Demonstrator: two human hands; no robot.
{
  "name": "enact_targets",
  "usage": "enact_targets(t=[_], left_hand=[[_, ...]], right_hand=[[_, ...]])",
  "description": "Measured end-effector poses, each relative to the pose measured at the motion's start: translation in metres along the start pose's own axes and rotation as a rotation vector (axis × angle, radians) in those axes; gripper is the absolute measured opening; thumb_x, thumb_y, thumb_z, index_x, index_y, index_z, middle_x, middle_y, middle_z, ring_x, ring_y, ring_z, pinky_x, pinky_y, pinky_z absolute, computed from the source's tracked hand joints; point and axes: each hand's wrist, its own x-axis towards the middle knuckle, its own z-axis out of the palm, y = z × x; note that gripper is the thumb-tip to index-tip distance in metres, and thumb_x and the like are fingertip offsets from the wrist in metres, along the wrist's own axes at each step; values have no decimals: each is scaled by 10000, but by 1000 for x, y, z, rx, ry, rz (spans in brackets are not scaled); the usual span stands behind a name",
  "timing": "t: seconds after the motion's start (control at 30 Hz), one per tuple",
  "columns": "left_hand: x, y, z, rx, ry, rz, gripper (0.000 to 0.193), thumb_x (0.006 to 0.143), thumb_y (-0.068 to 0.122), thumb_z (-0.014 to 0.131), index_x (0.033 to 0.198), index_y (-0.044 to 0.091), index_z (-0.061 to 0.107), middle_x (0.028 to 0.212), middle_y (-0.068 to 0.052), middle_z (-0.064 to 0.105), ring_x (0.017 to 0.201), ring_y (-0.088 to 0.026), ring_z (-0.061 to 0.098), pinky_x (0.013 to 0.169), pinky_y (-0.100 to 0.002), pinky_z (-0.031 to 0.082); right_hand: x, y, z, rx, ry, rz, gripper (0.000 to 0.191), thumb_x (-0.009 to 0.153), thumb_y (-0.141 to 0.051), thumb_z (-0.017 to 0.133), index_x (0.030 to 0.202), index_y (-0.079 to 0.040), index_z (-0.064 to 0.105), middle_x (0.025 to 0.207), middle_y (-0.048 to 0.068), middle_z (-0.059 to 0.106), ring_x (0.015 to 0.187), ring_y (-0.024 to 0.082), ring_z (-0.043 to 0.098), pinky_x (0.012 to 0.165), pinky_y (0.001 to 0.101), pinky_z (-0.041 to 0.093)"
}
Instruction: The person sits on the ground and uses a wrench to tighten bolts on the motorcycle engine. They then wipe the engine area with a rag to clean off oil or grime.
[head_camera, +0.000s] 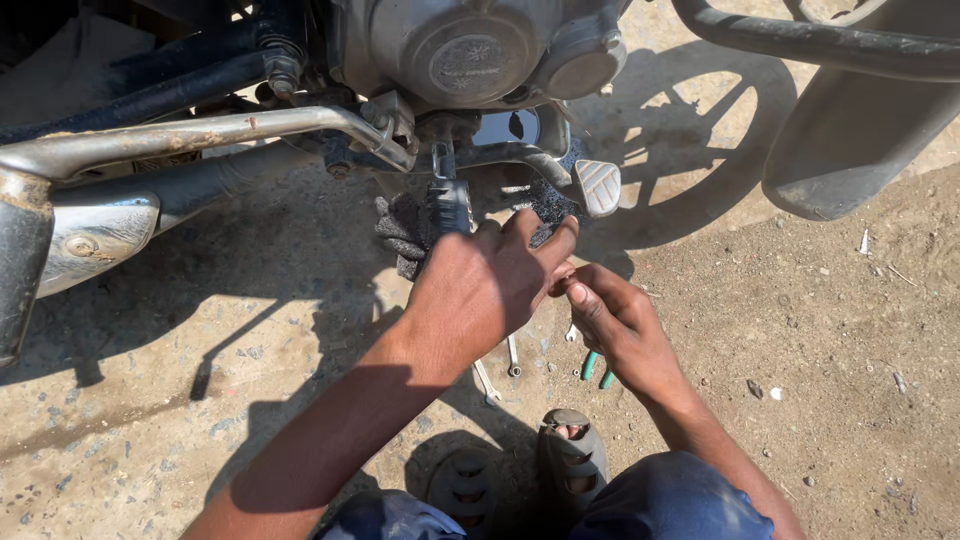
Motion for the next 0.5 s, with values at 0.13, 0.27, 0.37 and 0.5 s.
enact_targets(t=[0.13,0.27,0.37,0.5], left_hand=[[20,-2,25,137,146,-32,681,883,147,639,1497,8,381,1059,-210,683,741,-295,729,532,-389,578],[48,-35,39,-171,44,-271,400,977,230,671,1189,-71,514,962,-252,704,858,-402,732,680,-458,591],[59,-55,47,-307,77,-257,261,958,227,703,978,-26,645,905,-249,738,891,-371,763,779,-447,606],[63,-61,69,-299,168,-288,337,872,82,668,1152,-90,592,904,-264,712,817,-359,752,710,-421,610]], right_hand=[[29,-10,8,-228,225,-296,233,1085,-216,620,1229,-35,641,794,4,578,656,98,524,551,284,389],[60,-34,-3,-852,423,-787,297,1076,-131,674,1370,-123,630,939,82,723,765,197,715,650,350,531],[81,-50,2,-1066,491,-747,361,1004,-122,709,1364,-149,691,794,65,656,620,255,639,534,396,447],[94,-64,13,-1359,498,-737,386,976,-147,716,1360,-182,713,733,45,624,557,177,624,435,351,425]])
